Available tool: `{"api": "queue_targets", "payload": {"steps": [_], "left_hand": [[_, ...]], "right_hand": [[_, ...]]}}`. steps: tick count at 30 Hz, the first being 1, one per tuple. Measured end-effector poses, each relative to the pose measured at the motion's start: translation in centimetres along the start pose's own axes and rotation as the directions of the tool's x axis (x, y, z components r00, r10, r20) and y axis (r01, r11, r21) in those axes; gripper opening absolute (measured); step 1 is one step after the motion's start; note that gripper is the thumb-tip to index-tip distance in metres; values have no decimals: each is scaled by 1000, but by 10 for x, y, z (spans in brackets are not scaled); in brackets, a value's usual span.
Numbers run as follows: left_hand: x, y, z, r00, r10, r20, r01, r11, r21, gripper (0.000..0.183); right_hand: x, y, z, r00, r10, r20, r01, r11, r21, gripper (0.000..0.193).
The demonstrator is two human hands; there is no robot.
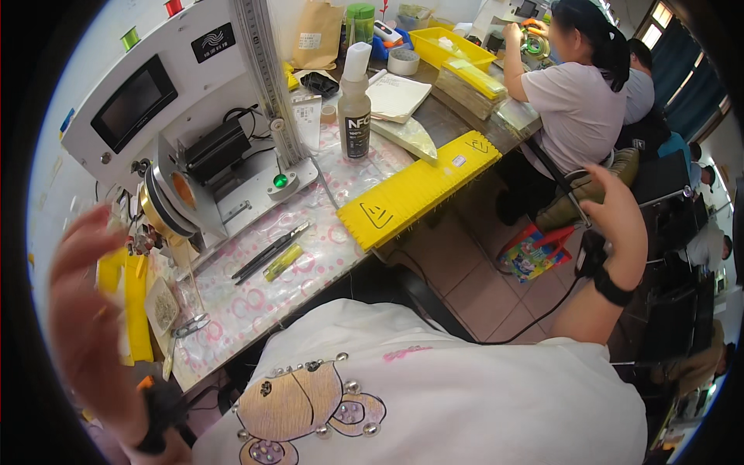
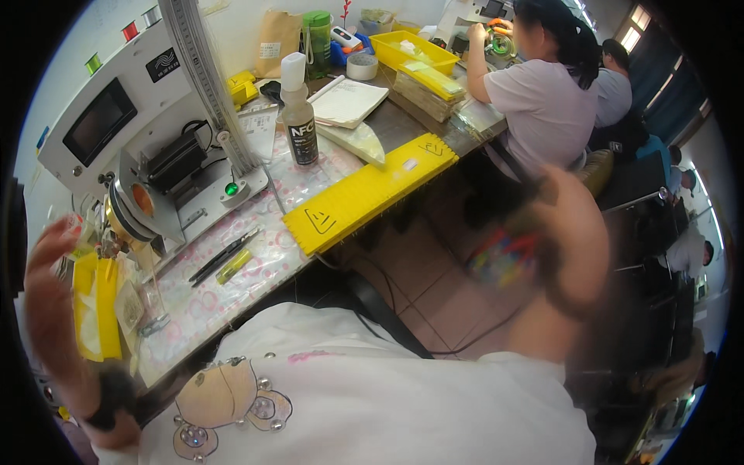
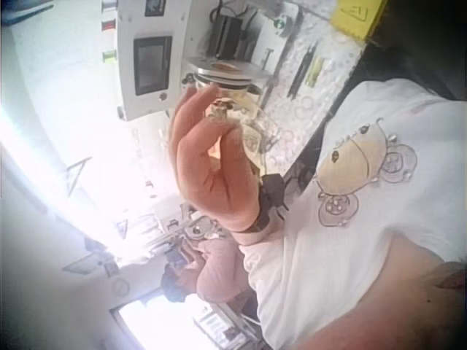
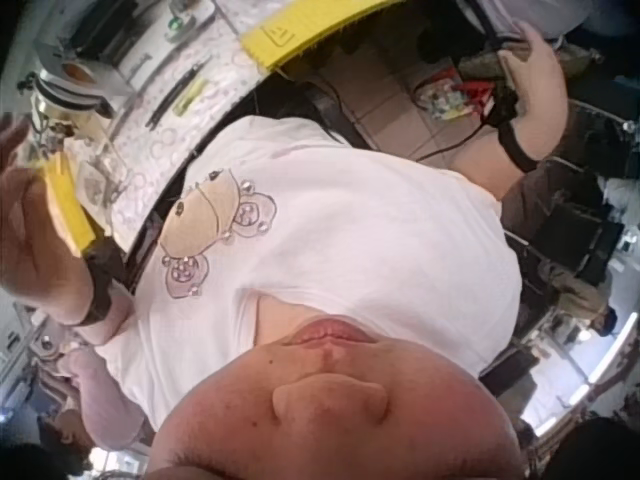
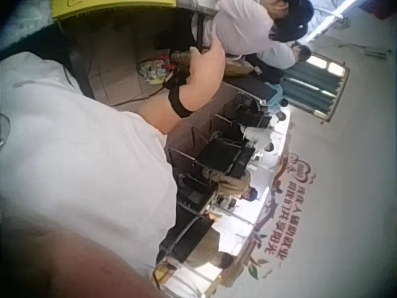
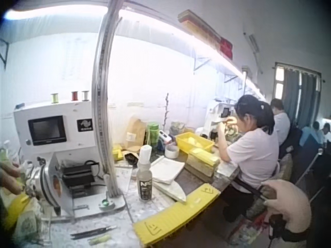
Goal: Assemble small components using an assembly machine, tweezers, and a measurement jig.
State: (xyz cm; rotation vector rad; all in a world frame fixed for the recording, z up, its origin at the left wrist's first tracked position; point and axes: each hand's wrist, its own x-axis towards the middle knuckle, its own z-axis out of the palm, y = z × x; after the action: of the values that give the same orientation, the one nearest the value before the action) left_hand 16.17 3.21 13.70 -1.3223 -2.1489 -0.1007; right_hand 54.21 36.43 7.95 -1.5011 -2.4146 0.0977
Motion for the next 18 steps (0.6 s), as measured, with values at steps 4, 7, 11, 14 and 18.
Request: {"api": "queue_targets", "payload": {"steps": [4, 7, 11, 14, 18], "left_hand": [[53, 94, 68, 891, 419, -175, -399, 537, -743, 20], [51, 127, 85, 882, 427, -200, -417, 508, -754, 19], [59, 129, 92, 892, 400, -209, -411, 526, -745, 18], [64, 127, 94, 901, 389, -193, -389, 527, -755, 17], [65, 128, 98, 908, 387, -163, -362, 525, -770, 17]], "right_hand": [[-27, -88, 15, 884, -192, -427, 457, 554, 696, 26], [-31, -141, 50, 802, -561, -204, 454, 352, 818, 24], [-27, -165, 92, 802, -596, 35, 62, 141, 988, 16], [-22, -170, 99, 826, -562, 40, 18, 97, 995, 14], [-16, -174, 97, 858, -512, -47, 167, 191, 967, 12]]}}
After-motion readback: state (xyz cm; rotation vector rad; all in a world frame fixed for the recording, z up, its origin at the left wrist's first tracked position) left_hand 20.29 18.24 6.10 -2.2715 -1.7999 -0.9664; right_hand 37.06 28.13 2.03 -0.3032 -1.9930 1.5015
